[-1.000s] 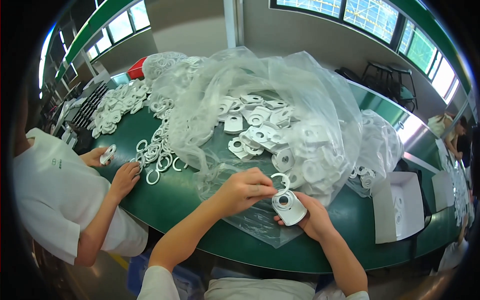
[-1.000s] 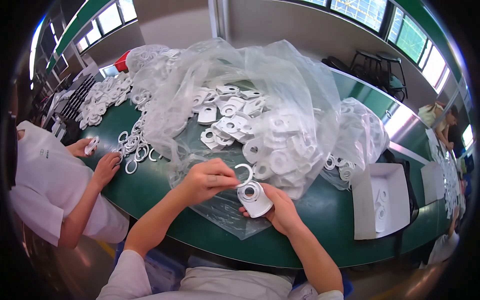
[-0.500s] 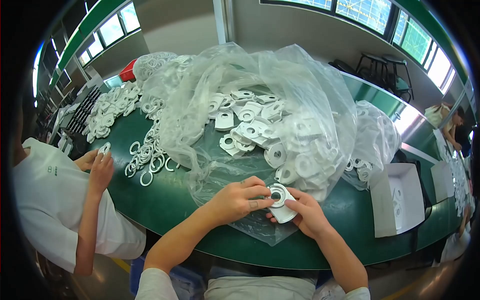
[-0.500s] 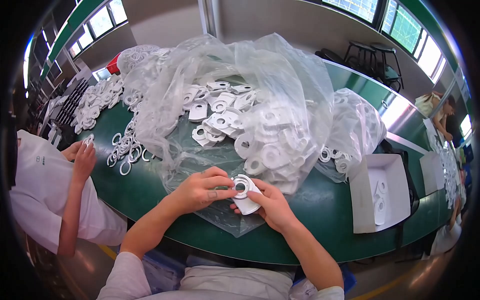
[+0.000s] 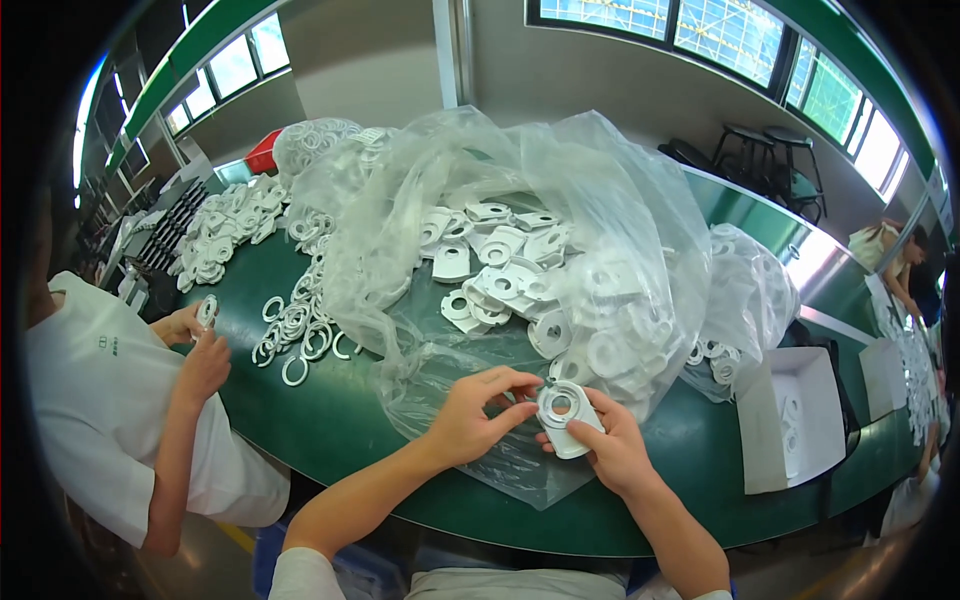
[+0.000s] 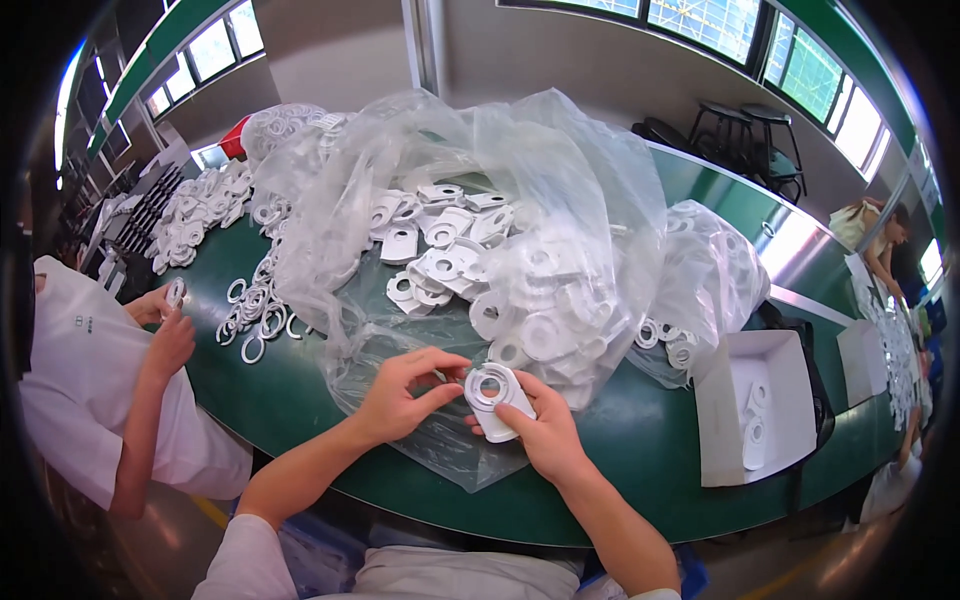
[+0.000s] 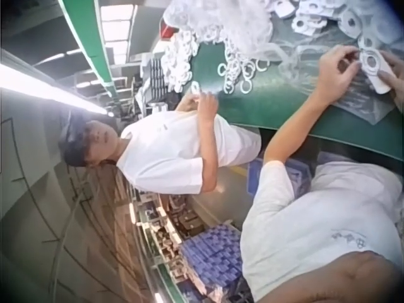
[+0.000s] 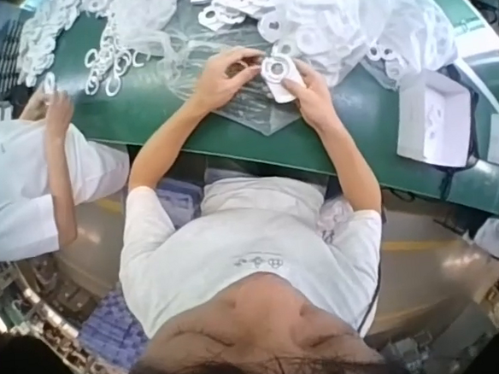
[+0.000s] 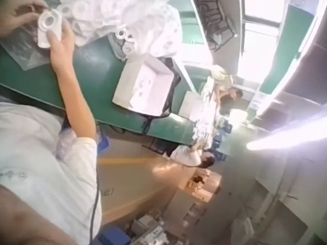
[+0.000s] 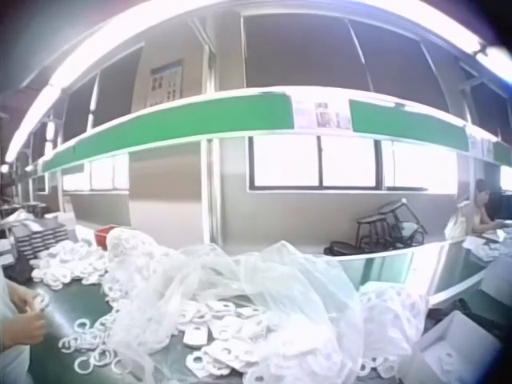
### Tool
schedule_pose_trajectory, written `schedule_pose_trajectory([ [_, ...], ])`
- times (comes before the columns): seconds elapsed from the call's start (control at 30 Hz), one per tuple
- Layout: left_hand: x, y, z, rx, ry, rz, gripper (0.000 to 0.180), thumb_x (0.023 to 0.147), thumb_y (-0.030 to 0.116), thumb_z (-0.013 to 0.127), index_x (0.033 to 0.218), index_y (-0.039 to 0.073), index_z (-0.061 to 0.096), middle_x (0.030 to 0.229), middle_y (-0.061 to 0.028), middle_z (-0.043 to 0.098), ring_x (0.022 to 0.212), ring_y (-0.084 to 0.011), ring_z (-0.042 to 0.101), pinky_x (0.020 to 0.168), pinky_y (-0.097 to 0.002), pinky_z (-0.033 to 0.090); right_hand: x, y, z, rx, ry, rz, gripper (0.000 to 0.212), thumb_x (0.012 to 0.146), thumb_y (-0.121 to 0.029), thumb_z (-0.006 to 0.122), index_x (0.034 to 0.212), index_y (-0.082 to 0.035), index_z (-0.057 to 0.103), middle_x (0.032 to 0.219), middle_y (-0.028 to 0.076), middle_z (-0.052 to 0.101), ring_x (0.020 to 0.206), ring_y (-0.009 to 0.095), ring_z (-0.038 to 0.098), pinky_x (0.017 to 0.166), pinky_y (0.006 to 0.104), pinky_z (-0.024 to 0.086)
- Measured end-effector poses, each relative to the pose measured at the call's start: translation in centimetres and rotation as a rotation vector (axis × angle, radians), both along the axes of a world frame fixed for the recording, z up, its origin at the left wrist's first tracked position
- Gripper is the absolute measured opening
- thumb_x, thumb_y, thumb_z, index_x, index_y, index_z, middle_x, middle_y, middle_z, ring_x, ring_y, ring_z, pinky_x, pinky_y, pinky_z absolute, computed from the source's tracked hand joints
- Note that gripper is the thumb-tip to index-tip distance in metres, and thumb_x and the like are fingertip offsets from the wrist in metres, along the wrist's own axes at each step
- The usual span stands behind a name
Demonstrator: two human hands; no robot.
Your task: Inspecting and assembling small white plastic components at a factory workbench.
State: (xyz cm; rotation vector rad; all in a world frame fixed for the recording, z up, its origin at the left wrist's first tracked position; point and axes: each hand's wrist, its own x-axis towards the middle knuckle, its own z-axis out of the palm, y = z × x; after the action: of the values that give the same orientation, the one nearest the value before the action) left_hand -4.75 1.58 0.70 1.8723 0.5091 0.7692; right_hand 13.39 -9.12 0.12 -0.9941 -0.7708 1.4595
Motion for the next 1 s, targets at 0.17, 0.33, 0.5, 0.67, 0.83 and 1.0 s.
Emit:
schedule_pose_trajectory([
  [0.17,0.4,-0.2,-0.3,-0.427,-0.061,-0.096,0.031,0.090,0.003,0.059,0.119,-0.005,0.056,0.105,-0.0090,0.060,0.091,-0.0116,0.059,0.073,-0.0246,0.051,0.2,0.1,0.0,0.006,0.046,-0.021,0.041,0.086,0.006,0.047,0.127,0.007,0.043,0.109,0.019,0.061,0.091,0.030,0.067,0.081,0.0394,0.057],
  [0.33,0.3,0.1,-0.3,-0.479,-0.031,-0.078,0.026,0.090,0.003,0.058,0.115,-0.004,0.058,0.098,-0.0068,0.063,0.082,-0.0084,0.059,0.070,-0.0226,0.049,-0.6,0.1,0.2,0.047,-0.084,-0.039,0.038,0.086,0.008,0.047,0.124,0.006,0.045,0.109,0.019,0.061,0.092,0.028,0.067,0.081,0.0384,0.057],
  [0.5,0.6,-0.2,-0.9,-0.462,-0.036,-0.046,0.020,0.090,0.004,0.059,0.109,-0.004,0.060,0.092,-0.0048,0.065,0.075,-0.0061,0.058,0.066,-0.0216,0.048,-1.2,-0.1,0.0,0.128,-0.223,-0.055,0.035,0.087,0.007,0.046,0.122,0.004,0.045,0.109,0.016,0.060,0.090,0.026,0.067,0.080,0.0368,0.057],
  [0.67,0.5,-0.9,-0.8,-0.447,-0.070,-0.001,0.017,0.089,0.002,0.060,0.106,-0.003,0.061,0.092,-0.0038,0.064,0.076,-0.0064,0.058,0.066,-0.0205,0.048,-1.1,-0.1,-0.2,0.140,-0.222,-0.044,0.033,0.089,0.004,0.045,0.122,0.003,0.044,0.110,0.015,0.059,0.089,0.024,0.067,0.077,0.0344,0.056],
  [0.83,0.9,-1.5,-0.7,-0.216,-0.056,0.015,0.018,0.088,0.000,0.061,0.106,-0.003,0.061,0.092,-0.0047,0.062,0.078,-0.0078,0.059,0.068,-0.0211,0.049,-0.7,-0.1,-0.1,0.137,-0.207,-0.116,0.023,0.095,-0.006,0.045,0.114,0.003,0.051,0.100,0.013,0.063,0.078,0.021,0.067,0.067,0.0295,0.056],
  [1.0,1.2,-1.5,0.3,-0.061,-0.158,0.008,0.018,0.086,0.000,0.062,0.104,-0.002,0.063,0.093,-0.0069,0.062,0.078,-0.0115,0.061,0.069,-0.0235,0.050,-1.2,0.0,-0.5,0.137,-0.303,-0.173,0.022,0.097,-0.014,0.048,0.103,0.004,0.060,0.086,0.011,0.066,0.068,0.018,0.066,0.060,0.0272,0.055],
])
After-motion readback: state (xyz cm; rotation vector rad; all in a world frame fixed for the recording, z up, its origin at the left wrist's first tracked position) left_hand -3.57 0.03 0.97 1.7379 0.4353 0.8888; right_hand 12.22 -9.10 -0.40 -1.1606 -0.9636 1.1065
